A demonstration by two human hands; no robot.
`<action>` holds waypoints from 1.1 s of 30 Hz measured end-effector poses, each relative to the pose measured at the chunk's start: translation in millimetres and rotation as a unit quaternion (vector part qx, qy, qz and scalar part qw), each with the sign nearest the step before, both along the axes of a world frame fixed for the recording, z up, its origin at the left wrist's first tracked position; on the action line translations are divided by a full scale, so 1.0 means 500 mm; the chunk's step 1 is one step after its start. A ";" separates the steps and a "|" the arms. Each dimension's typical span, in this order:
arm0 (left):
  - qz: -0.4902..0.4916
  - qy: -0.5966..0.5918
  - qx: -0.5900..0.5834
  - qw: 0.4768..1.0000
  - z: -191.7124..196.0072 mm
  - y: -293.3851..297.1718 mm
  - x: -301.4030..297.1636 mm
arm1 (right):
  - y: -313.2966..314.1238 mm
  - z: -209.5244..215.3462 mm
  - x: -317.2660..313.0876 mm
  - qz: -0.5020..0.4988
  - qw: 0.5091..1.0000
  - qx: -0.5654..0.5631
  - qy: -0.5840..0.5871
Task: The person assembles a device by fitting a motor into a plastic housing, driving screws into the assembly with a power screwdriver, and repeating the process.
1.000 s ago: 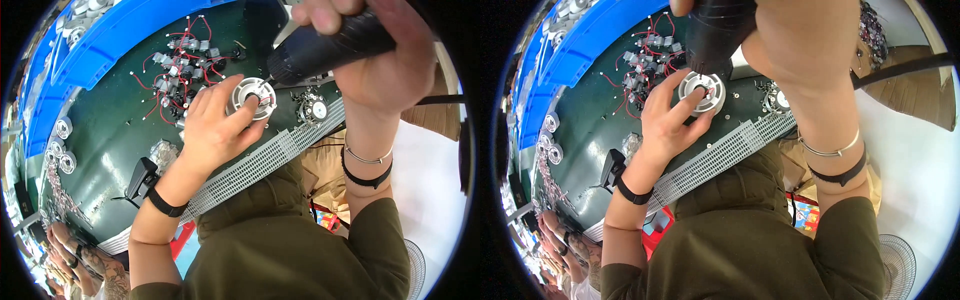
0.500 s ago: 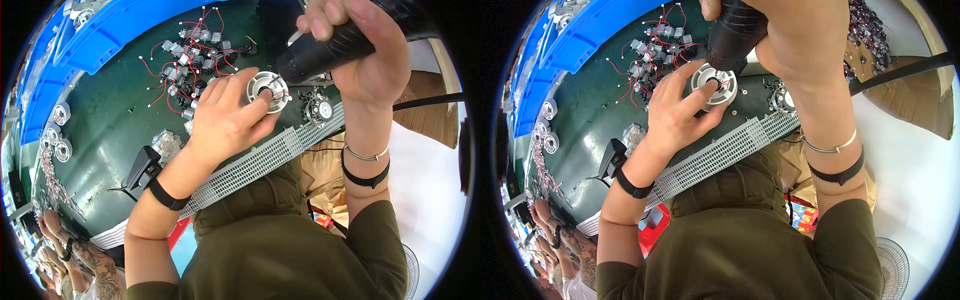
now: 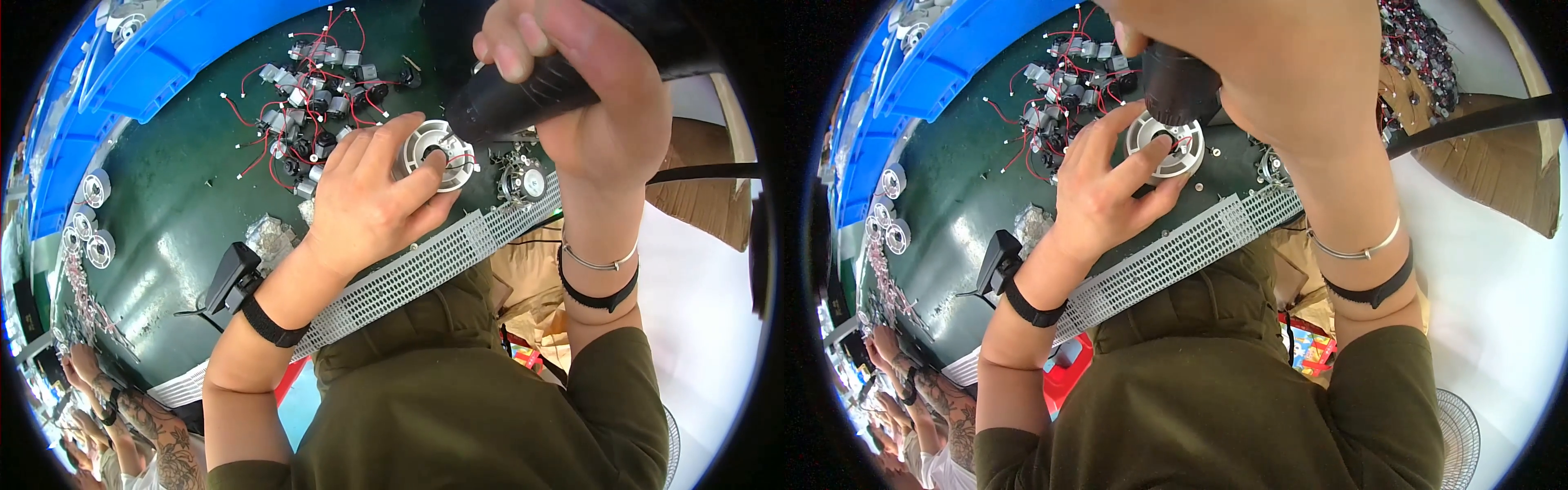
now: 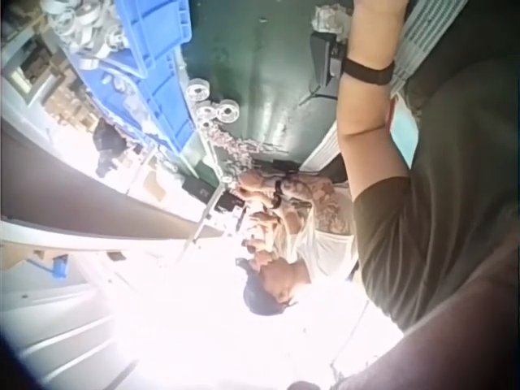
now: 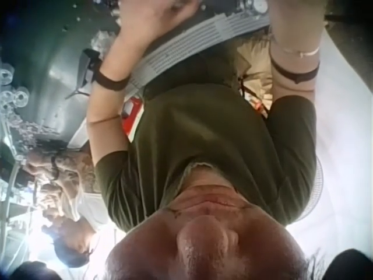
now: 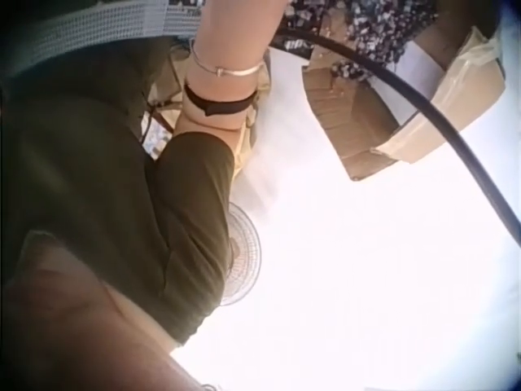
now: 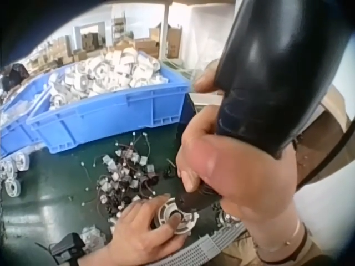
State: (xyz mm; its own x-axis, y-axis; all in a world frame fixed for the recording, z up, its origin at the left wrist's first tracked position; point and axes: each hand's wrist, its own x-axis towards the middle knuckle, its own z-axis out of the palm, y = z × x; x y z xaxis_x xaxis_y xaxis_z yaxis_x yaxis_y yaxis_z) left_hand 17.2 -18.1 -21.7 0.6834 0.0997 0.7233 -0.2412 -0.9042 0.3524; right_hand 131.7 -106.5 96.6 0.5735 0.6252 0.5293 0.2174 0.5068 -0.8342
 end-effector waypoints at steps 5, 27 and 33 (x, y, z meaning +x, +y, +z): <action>-0.015 0.018 0.000 1.000 0.007 0.005 -0.003 | -0.013 -0.019 0.031 0.065 0.997 -0.032 -0.034; 0.335 0.127 -0.013 0.933 0.085 0.317 -0.210 | 0.011 0.068 0.053 -0.009 0.999 -0.016 -0.034; 0.458 0.061 0.176 0.869 0.093 0.401 -0.218 | 0.033 0.042 0.036 -0.044 0.998 -0.022 -0.033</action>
